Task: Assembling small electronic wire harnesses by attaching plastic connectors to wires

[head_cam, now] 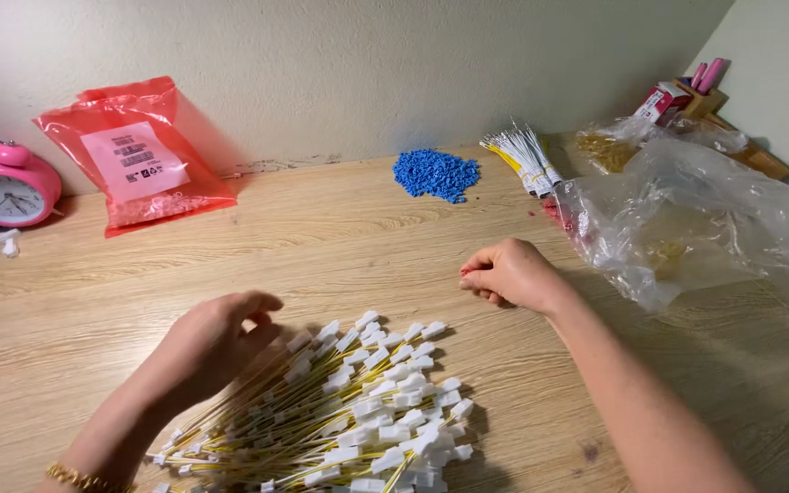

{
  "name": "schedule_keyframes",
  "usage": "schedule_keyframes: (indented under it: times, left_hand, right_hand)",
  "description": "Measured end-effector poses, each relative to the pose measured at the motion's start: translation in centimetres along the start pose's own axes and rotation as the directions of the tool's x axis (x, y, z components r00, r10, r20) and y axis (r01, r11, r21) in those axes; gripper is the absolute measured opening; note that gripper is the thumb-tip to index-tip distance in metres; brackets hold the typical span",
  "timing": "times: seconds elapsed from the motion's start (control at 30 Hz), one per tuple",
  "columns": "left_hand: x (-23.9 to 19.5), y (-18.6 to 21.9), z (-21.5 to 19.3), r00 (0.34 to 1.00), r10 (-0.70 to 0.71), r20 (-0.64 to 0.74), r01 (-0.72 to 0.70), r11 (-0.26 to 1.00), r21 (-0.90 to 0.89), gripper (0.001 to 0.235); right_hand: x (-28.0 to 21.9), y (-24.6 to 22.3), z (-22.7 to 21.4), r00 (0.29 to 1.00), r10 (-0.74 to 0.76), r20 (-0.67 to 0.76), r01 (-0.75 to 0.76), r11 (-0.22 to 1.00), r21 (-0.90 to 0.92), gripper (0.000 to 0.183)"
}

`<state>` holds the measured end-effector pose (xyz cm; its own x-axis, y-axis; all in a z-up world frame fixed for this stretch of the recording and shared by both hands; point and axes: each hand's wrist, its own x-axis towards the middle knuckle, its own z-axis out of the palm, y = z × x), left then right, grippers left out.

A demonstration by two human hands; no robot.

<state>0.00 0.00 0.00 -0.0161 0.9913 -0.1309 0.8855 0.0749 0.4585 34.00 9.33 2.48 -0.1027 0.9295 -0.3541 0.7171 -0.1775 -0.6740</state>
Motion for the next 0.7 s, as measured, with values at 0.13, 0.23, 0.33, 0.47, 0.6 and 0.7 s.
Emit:
schedule_keyframes:
  times: [0.13, 0.23, 0.33, 0.47, 0.6, 0.7]
  left_hand:
    - [-2.6, -1.8, 0.7, 0.999, -0.04, 0.003, 0.039, 0.998, 0.048, 0.022]
    - [-3.5, -1.7, 0.2, 0.998, 0.063, -0.009, -0.062, 0.997, 0.044, 0.022]
    - [-3.4, -2.2, 0.5, 0.995, 0.069, 0.071, -0.075, 0.992, 0.097, 0.023]
    - [-3.0, -3.4, 2.1, 0.993, 0.118, 0.021, -0.12, 0.977, 0.174, 0.029]
    - [-3.2, -3.0, 2.3, 0.991, 0.134, 0.013, -0.134, 0.97, 0.203, 0.033]
    - [-3.1, -3.2, 2.7, 0.986, 0.165, -0.027, -0.157, 0.967, 0.202, 0.03]
  right_hand:
    - [1.4, 1.5, 1.2, 0.988, -0.089, -0.123, 0.064, 0.978, -0.196, 0.014]
    - [0.2, 0.0, 1.4, 0.988, -0.059, -0.141, 0.032, 0.982, -0.185, 0.018]
    - [-0.8, -1.7, 1.0, 0.99, 0.016, -0.14, -0.061, 0.943, -0.327, 0.042]
    - [-0.5, -1.8, 0.7, 0.984, 0.009, -0.18, -0.073, 0.933, -0.352, 0.017]
    - [-0.5, -2.4, 0.6, 0.97, -0.125, -0.207, 0.024, 0.901, -0.432, 0.013]
    - [1.8, 0.1, 0.1, 0.944, -0.248, -0.218, 0.095, 0.836, -0.54, 0.01]
